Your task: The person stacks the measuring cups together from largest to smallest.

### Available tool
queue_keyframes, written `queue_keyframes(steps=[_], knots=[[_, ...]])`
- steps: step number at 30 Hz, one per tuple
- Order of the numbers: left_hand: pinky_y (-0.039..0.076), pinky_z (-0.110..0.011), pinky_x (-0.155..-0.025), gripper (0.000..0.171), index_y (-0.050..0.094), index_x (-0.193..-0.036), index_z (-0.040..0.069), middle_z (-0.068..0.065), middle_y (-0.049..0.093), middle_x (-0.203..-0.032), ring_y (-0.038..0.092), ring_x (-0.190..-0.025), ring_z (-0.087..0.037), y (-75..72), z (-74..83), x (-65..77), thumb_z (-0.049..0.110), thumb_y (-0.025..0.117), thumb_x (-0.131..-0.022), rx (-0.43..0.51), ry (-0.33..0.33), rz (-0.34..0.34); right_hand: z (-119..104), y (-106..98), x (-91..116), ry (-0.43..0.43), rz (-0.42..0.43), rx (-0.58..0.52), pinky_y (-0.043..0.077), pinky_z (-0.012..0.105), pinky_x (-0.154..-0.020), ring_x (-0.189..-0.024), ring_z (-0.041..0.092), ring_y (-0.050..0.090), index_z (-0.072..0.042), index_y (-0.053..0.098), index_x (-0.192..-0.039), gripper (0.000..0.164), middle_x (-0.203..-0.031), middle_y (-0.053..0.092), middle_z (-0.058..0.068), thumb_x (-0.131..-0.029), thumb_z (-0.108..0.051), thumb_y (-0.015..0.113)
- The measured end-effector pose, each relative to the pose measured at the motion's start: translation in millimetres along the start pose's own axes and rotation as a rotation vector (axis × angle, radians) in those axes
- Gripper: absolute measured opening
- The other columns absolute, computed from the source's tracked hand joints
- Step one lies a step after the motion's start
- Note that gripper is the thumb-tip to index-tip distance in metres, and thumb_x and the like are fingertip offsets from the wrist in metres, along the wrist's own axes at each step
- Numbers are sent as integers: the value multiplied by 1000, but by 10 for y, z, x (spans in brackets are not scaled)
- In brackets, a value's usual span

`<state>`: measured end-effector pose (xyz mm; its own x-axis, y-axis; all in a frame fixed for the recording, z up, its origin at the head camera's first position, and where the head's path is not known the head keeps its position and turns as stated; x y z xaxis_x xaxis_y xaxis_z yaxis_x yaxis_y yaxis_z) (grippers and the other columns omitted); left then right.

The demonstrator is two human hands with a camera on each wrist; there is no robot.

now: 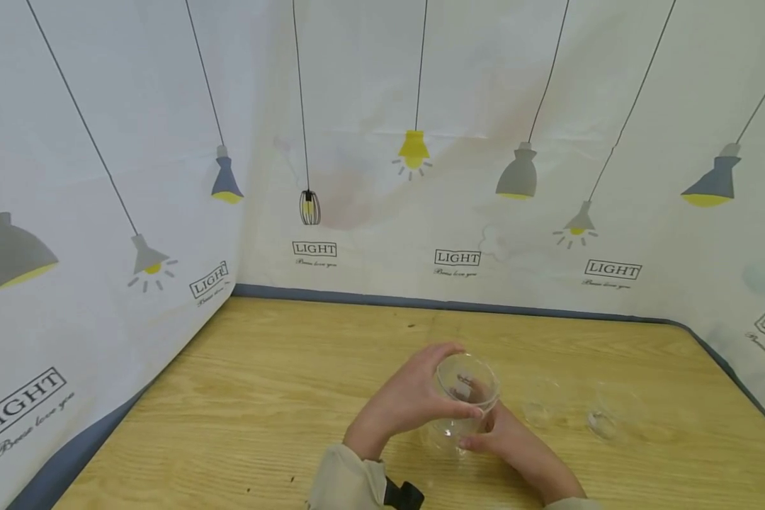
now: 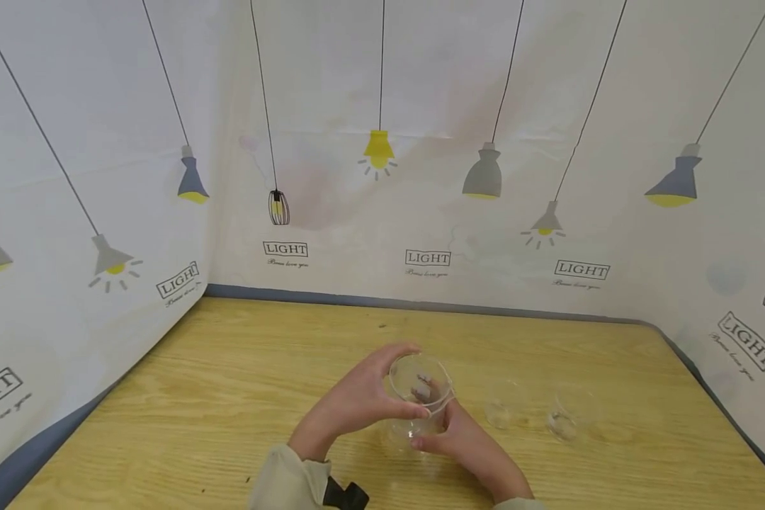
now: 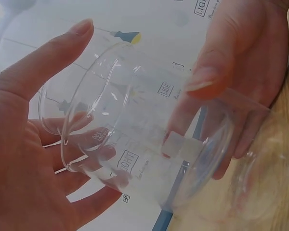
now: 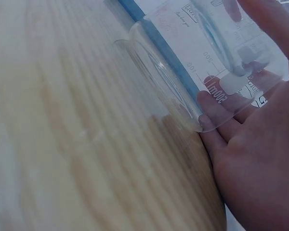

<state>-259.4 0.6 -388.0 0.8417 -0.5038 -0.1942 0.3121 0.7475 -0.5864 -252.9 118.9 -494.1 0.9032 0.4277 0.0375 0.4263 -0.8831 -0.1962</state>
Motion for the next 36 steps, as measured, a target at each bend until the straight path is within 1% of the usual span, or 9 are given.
queue_keyframes(steps=[4,7,11,15,18,23,28,32,36], knots=[[37,-38,-91,85,41,-128,30,14,41,-129,40,-116,-12,10,-17,-5,60,73,-56,-33,-3,2,-16,-1,-5,-34,-4,21,19,53,-100,-126,29,28,-17,13,-142,86,-143,25,10,-77,-14,68],[38,-36,-91,84,43,-127,28,14,42,-127,41,-114,-10,31,-23,-5,58,74,-55,-22,-5,-2,-30,-2,1,-67,-18,28,17,53,-100,-127,31,27,-16,14,-141,84,-142,26,13,-77,-12,68],[38,-34,-90,82,43,-125,27,14,43,-125,43,-111,-9,69,-23,-8,56,76,-55,6,0,-19,-37,-10,17,-91,-32,20,19,49,-100,-126,31,28,-15,15,-140,83,-141,27,16,-76,-9,68],[38,-34,-90,82,43,-126,27,14,42,-126,43,-112,-9,75,-21,-10,55,76,-56,5,6,-30,-10,-19,23,-48,-18,7,20,48,-100,-127,29,26,-16,14,-141,84,-143,24,11,-77,-12,68],[38,-33,-91,81,42,-126,26,13,42,-126,43,-113,-11,74,-21,-11,53,76,-57,7,7,-39,16,-31,33,-5,3,-8,17,50,-101,-128,28,24,-16,12,-142,87,-144,22,10,-76,-14,69],[37,-33,-92,80,41,-126,24,11,39,-128,42,-114,-14,87,-23,-6,49,77,-60,37,-8,-64,11,-36,23,-5,10,-14,20,49,-101,-127,31,27,-13,8,-143,90,-143,23,15,-76,-13,69],[34,-33,-94,80,36,-129,21,8,34,-131,39,-116,-14,107,-34,17,45,76,-64,58,-30,-103,-5,-16,6,-29,-5,-14,22,46,-100,-127,28,29,-17,14,-142,86,-142,28,10,-76,-12,69],[32,-33,-97,81,33,-132,17,5,31,-134,36,-118,-13,110,-34,34,44,74,-68,42,-31,-120,-28,4,2,-57,-24,-21,15,52,-102,-128,29,26,-16,15,-141,85,-140,30,12,-75,-10,68],[32,-33,-96,79,33,-131,18,5,29,-134,35,-118,-14,114,-36,46,45,73,-68,37,-36,-135,-26,-2,1,-40,-10,-16,8,56,-101,-129,30,22,-19,16,-141,86,-141,29,11,-74,-11,70]])
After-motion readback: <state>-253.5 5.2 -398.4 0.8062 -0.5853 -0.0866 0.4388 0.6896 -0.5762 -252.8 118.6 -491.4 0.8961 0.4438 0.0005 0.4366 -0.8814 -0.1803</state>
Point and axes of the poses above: each hand's wrist, its own x-axis away from the middle knuckle, its own y-axis out of the palm, z = x × y, the point moved 8 cm from there along -x, towards the middle knuckle
